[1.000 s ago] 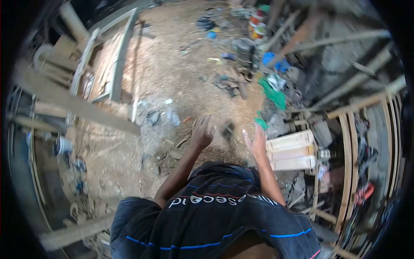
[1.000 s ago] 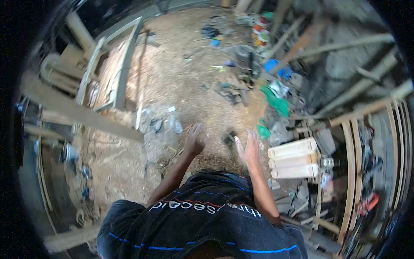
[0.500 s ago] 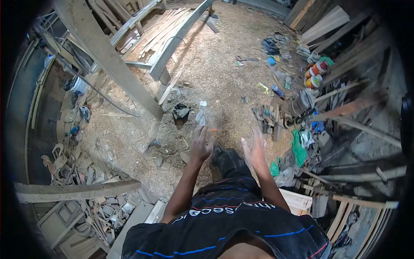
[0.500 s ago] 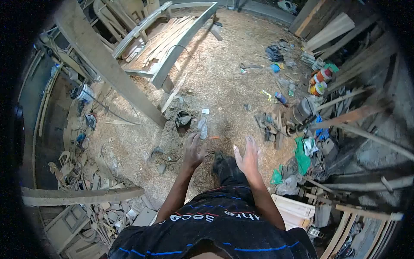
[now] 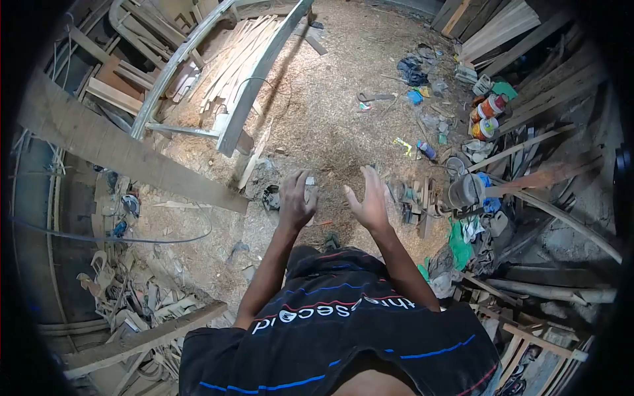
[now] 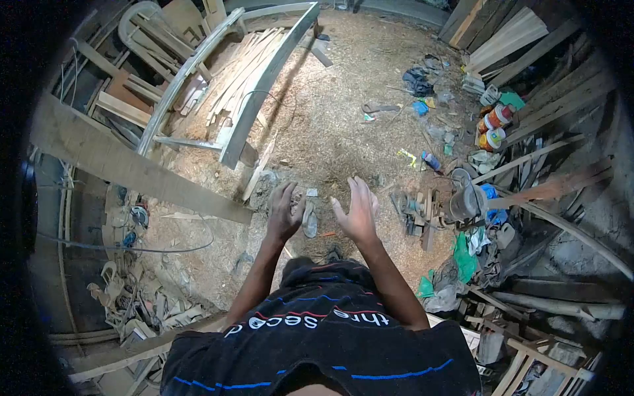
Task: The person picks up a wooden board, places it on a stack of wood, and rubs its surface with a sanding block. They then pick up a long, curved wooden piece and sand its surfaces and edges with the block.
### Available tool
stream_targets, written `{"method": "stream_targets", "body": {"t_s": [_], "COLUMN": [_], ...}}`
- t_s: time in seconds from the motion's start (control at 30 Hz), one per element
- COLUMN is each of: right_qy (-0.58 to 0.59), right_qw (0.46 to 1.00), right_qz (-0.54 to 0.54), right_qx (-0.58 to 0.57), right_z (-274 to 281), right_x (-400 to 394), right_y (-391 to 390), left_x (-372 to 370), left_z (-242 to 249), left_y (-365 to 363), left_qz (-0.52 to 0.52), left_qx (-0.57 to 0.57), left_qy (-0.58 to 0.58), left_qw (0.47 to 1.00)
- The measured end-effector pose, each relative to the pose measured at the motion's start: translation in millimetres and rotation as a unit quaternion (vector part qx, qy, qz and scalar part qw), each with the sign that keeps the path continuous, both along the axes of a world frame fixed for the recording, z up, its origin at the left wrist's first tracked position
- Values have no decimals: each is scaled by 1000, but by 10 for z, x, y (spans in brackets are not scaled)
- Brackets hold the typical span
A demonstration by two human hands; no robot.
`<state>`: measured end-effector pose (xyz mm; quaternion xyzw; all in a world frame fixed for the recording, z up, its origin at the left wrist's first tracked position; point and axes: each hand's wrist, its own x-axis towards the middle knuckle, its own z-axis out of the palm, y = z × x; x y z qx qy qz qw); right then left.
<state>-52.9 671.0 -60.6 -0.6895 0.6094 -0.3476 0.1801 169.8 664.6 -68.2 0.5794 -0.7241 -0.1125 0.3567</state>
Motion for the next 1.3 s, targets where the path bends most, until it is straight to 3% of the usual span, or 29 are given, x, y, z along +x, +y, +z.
{"method": "stream_targets", "body": {"t_s": [0.43, 0.77, 0.87, 1.07, 1.3], "right_qy": [3, 41, 31, -7, -20], "right_qw": [999, 997, 996, 996, 998], "right_qz": [-44, -63, -82, -88, -58], "right_qx": [-18, -15, 22, 32, -6], "right_z": [-19, -492, -479, -472, -442], "right_x": [-111, -441, -530, -665, -982], "right_y": [-1451, -3633, -4245, -5495, -7256], "left_x": [-192, -382, -436, -585, -988], "left_z": [104, -404, -442, -337, -322], "left_y": [-1536, -3975, -4691, -5846, -7447], "left_qz": [-28, -80, -75, -89, -71], "left_qx": [-10, 25, -10, 39, 27], "left_qy": [-14, 11, 5, 13, 18], "left_qw": [999, 996, 997, 995, 997]}}
